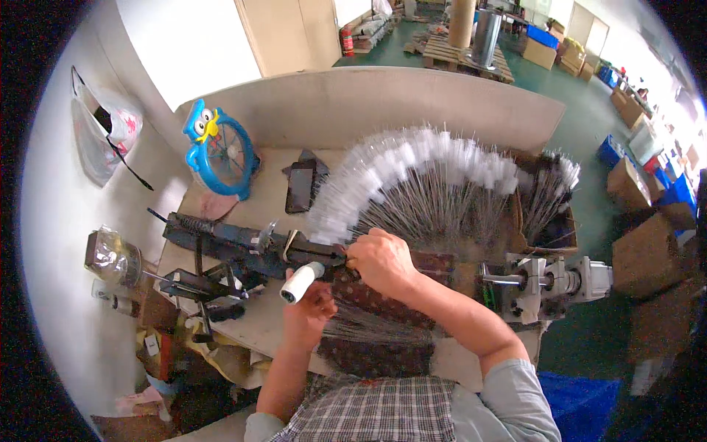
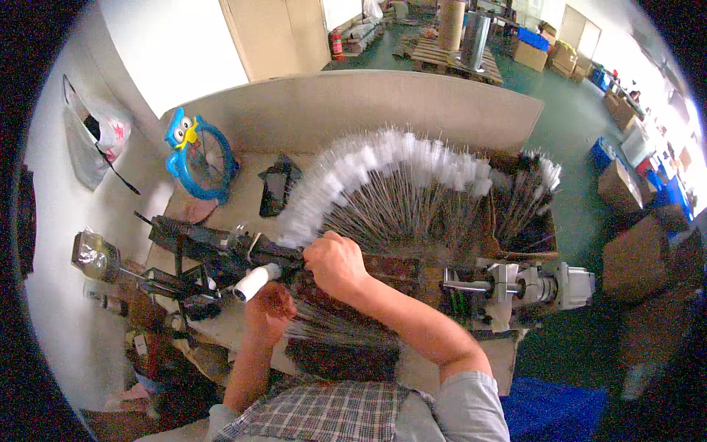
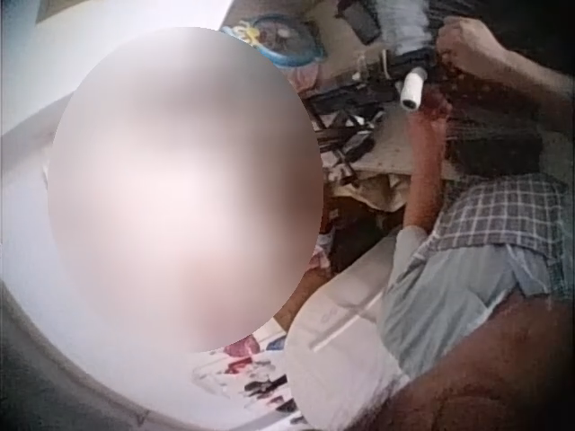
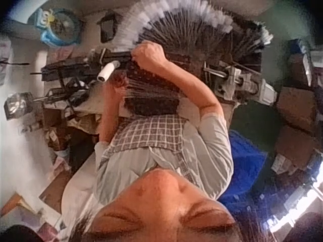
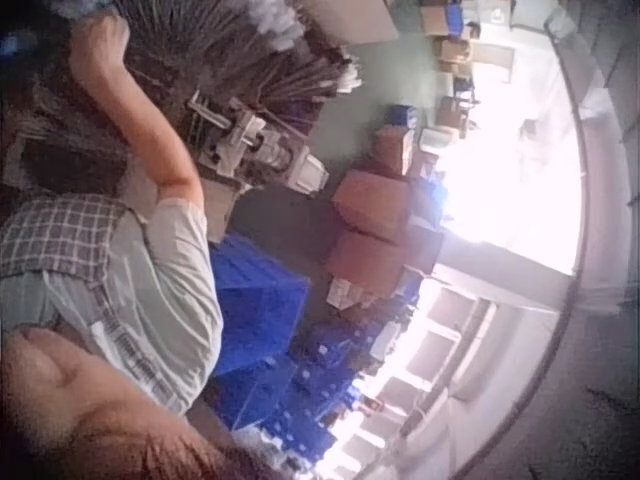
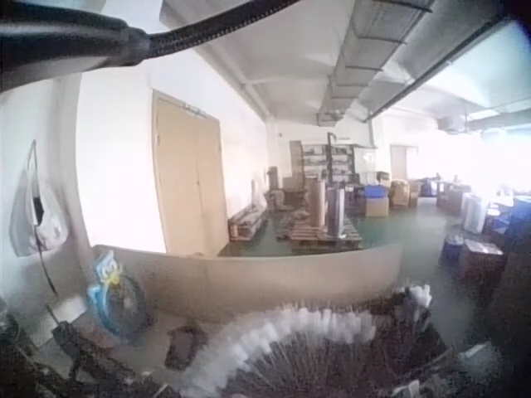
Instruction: Manually assembling and processing bottle brushes using a mechanical station.
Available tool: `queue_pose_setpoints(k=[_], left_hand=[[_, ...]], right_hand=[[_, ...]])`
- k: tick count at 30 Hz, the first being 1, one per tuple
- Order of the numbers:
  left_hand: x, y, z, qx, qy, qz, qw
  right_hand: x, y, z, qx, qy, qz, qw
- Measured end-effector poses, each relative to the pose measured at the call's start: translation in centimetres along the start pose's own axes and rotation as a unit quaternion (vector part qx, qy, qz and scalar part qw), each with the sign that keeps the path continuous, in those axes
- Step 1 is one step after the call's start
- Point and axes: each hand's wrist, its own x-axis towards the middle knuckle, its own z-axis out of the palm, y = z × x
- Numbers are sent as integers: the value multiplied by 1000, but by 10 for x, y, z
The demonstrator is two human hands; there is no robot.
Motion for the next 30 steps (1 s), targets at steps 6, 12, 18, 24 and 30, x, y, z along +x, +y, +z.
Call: queue_pose_setpoints(k=[6,12,18,24,30], left_hand=[[29,-40,-14,531,58,116,838],[23,-21,25,569,51,121,812],[23,-46,35,173,15,15,985],[24,-43,39,496,113,-4,861],[15,-26,-1,587,94,79,801]], right_hand=[[4,-6,-6,9,-19,-9,1000],[-6,3,-22,21,23,-42,999],[-64,11,-38,80,52,-37,995],[-59,29,33,108,38,40,993],[-66,22,14,85,-124,47,987]])
